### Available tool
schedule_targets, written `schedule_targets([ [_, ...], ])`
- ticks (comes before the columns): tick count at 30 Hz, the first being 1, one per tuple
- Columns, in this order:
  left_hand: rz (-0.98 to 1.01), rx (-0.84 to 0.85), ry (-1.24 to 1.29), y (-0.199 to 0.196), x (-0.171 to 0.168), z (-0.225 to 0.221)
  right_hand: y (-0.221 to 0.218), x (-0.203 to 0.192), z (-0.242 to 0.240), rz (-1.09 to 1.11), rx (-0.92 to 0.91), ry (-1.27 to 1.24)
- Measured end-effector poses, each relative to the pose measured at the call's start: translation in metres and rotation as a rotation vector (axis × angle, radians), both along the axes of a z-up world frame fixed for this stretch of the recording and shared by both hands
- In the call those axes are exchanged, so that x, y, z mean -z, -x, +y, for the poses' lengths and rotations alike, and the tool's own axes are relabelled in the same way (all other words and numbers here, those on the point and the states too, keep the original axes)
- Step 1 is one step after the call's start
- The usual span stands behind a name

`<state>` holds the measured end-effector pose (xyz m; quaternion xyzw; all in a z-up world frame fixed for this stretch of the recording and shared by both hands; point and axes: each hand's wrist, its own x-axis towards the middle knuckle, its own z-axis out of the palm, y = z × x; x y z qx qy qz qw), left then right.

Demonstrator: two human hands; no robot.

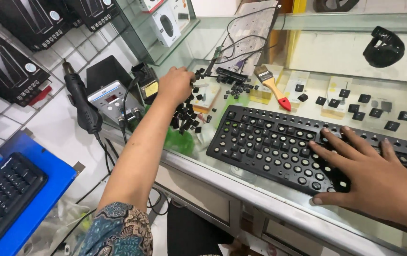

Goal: Assembling a computer keyboard by manually picking up individual keycaps and snapping them into the correct positions on the keyboard frame.

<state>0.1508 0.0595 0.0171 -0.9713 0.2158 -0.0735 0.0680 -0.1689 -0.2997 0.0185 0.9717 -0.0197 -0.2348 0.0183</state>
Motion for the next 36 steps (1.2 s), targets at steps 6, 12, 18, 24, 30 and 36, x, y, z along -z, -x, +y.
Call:
schedule_targets([
  [6,-0.045,-0.082,0.253,-0.001,-0.008,-0.005,0.002,-0.012,0.002,0.043,0.008,-0.055],
  [12,0.616,-0.099,1.217,0.107,-0.035,-0.059,0.002,-0.004,-0.006,-0.029,-0.039,-0.152],
  [18,1.062,-0.028,1.28,0.202,-0.036,-0.111,0.003,0.0,0.003,-0.903,-0.407,-0.525],
  [24,1.185,0.219,1.441,0.226,0.019,-0.141,0.007,-0.003,0.006,-0.94,-0.421,-0.795],
  [30,1.171,0.192,1.425,0.233,0.004,-0.144,0.01,-0.013,0.005,-0.93,-0.412,-0.941],
  [36,0.919,0.475,1.149,0.239,-0.047,-0.138,0.011,-0.013,0.008,-0.956,-0.234,-1.019],
])
